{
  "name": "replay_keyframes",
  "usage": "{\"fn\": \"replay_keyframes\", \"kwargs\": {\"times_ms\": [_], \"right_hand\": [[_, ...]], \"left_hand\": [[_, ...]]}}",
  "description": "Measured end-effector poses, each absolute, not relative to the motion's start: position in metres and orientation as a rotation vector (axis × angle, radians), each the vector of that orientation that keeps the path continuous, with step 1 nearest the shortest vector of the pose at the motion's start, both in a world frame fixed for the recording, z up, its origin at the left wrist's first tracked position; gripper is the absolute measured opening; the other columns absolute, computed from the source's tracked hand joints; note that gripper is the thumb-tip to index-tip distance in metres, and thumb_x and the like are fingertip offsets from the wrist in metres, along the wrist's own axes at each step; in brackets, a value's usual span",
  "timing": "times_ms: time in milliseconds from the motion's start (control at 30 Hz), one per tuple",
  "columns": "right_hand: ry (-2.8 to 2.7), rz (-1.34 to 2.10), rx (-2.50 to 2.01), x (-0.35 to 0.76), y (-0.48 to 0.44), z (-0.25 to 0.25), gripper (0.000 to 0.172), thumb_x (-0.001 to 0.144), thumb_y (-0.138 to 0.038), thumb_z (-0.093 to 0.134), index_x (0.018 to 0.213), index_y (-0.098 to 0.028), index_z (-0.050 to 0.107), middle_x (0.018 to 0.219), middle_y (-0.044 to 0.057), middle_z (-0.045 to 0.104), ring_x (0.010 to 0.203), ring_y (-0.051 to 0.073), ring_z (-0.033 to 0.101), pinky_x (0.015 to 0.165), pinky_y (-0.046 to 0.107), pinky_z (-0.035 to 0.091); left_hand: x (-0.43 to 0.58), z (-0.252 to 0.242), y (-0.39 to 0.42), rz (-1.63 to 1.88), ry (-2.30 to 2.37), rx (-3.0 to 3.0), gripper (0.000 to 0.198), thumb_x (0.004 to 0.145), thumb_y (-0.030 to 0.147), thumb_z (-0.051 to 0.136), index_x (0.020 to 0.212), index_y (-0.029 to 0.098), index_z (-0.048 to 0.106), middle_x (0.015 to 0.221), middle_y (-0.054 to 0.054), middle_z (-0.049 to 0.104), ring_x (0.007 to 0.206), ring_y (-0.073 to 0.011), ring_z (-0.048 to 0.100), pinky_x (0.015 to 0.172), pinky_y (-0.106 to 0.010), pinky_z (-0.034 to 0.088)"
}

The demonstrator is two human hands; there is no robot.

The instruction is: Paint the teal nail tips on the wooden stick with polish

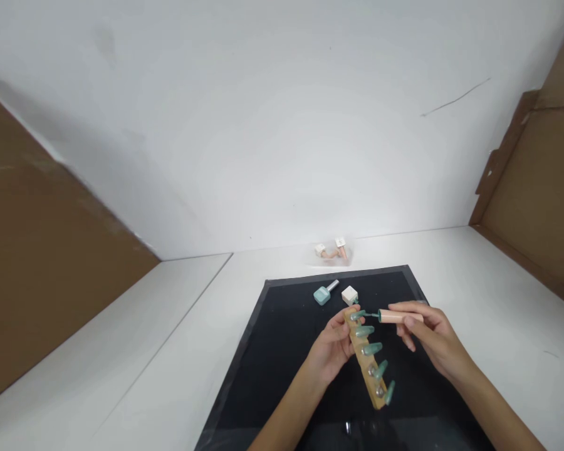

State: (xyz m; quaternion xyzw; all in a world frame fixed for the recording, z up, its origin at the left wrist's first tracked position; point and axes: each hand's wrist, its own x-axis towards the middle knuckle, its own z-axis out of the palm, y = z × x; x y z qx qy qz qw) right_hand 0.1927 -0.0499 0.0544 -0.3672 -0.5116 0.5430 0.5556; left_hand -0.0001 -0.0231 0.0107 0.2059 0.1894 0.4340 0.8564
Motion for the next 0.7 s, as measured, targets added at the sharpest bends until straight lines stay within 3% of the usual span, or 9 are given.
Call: {"fn": "replay_keyframes", "kwargs": {"times_ms": [300, 700], "right_hand": [[-1.339, 1.247, -0.745, 0.1943, -0.0475, 0.0549, 0.012, 0.078, -0.033, 0.067, 0.081, -0.025, 0.074, 0.066, -0.002, 0.05, 0.046, 0.007, 0.046, 0.042, 0.021, 0.038], [-1.396, 1.266, -0.781, 0.1942, -0.0453, 0.0562, 0.018, 0.077, -0.038, 0.067, 0.082, -0.022, 0.073, 0.064, -0.002, 0.048, 0.046, 0.008, 0.043, 0.041, 0.021, 0.033]], "left_hand": [[0.0024, 0.0153, -0.0231, 0.919, 0.42, 0.432, 0.039, 0.056, 0.016, 0.081, 0.092, 0.014, 0.067, 0.079, -0.002, 0.072, 0.065, -0.0115, 0.066, 0.058, -0.02, 0.051], [0.0034, 0.0134, -0.0222, 0.919, 0.449, 0.439, 0.039, 0.055, 0.017, 0.081, 0.092, 0.015, 0.067, 0.079, -0.002, 0.072, 0.065, -0.0121, 0.066, 0.059, -0.021, 0.05]]}}
